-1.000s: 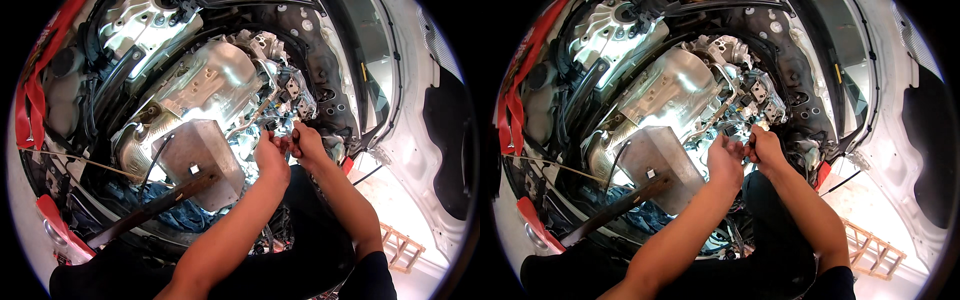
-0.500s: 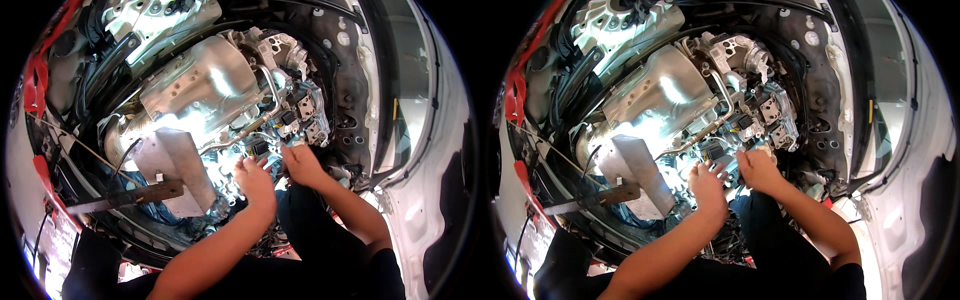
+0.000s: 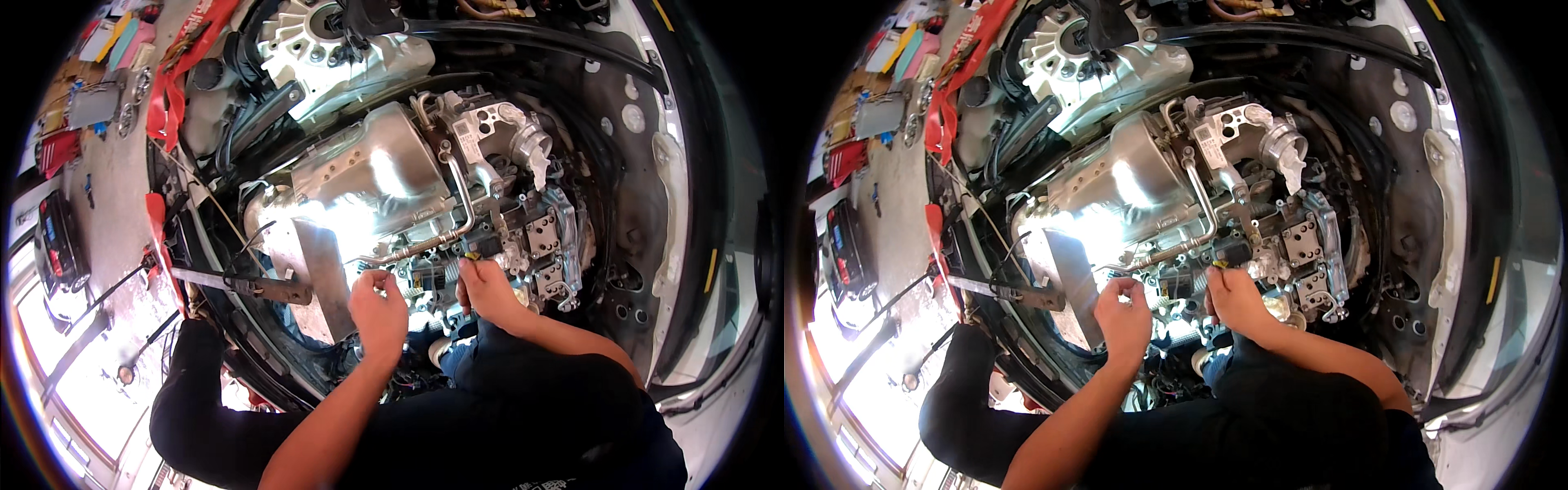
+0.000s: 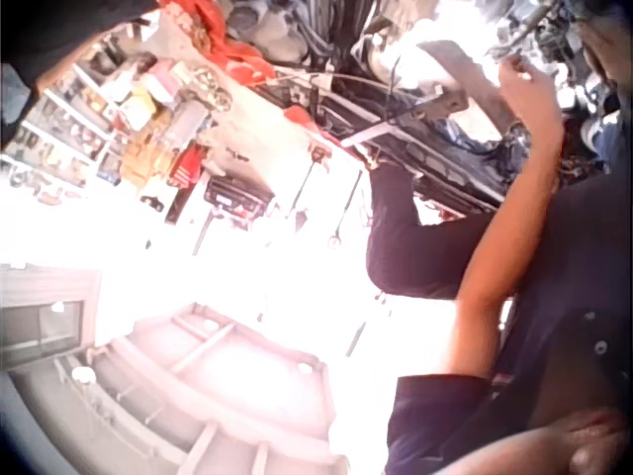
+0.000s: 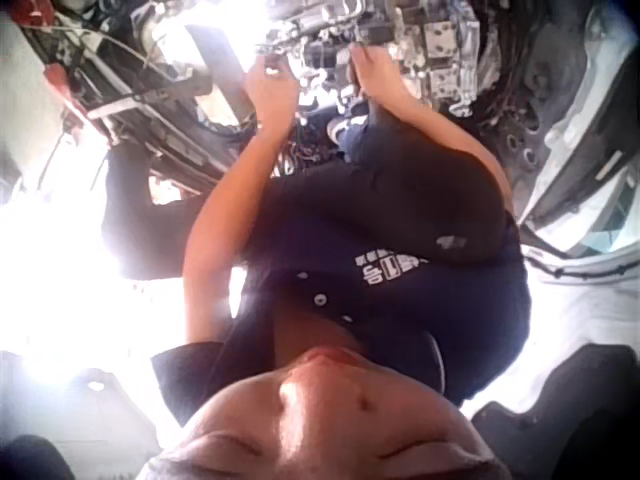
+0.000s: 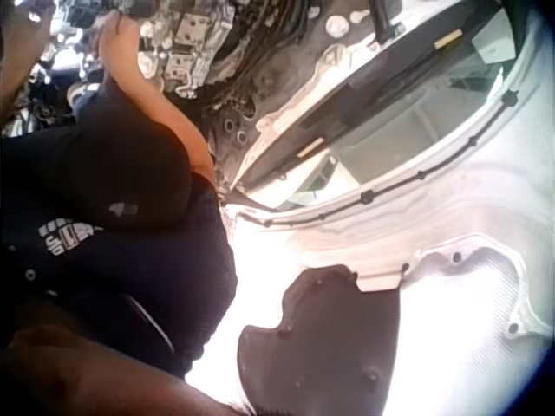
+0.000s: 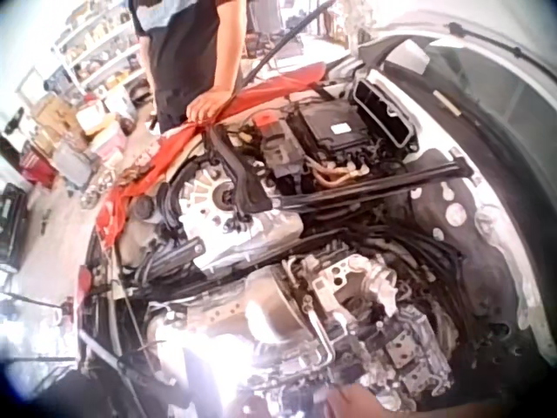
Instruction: The person connects electrical wires and connectors to an engine's fuel rail and surrounding components by hand.
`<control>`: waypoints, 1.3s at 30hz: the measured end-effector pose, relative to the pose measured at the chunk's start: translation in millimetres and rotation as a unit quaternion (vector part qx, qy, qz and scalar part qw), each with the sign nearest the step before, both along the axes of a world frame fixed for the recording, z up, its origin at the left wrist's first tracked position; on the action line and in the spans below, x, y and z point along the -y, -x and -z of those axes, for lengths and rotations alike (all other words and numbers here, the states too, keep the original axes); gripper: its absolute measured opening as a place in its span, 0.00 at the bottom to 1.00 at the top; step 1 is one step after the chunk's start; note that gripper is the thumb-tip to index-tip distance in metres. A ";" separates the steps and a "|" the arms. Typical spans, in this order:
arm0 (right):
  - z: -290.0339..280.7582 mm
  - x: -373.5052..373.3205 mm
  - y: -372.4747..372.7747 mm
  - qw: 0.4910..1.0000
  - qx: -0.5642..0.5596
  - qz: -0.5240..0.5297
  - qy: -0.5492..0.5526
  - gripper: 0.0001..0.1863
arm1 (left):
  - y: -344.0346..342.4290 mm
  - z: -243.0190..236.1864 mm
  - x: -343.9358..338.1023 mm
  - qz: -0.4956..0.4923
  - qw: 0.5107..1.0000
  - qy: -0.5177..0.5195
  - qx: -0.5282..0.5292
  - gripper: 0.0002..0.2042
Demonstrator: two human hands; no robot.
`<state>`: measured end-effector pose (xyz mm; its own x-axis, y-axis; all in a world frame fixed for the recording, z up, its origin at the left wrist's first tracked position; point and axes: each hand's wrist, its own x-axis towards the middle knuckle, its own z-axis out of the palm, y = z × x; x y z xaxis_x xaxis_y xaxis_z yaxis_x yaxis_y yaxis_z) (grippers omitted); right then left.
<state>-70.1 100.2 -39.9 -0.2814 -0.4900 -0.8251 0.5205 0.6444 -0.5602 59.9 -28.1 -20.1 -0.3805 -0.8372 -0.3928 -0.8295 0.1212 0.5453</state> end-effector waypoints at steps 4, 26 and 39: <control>-13.3 2.2 -5.7 0.984 0.125 -0.103 0.070 0.22 | 3.0 -14.2 -15.8 0.033 0.997 -0.011 0.064 0.05; -10.0 18.9 19.6 0.679 -0.494 -0.434 0.327 0.16 | 13.4 5.6 -35.3 0.121 0.985 0.124 0.000 0.24; -13.4 8.8 31.4 0.705 -0.554 -0.388 0.214 0.21 | -1.4 7.8 -1.5 0.219 0.971 0.091 0.033 0.14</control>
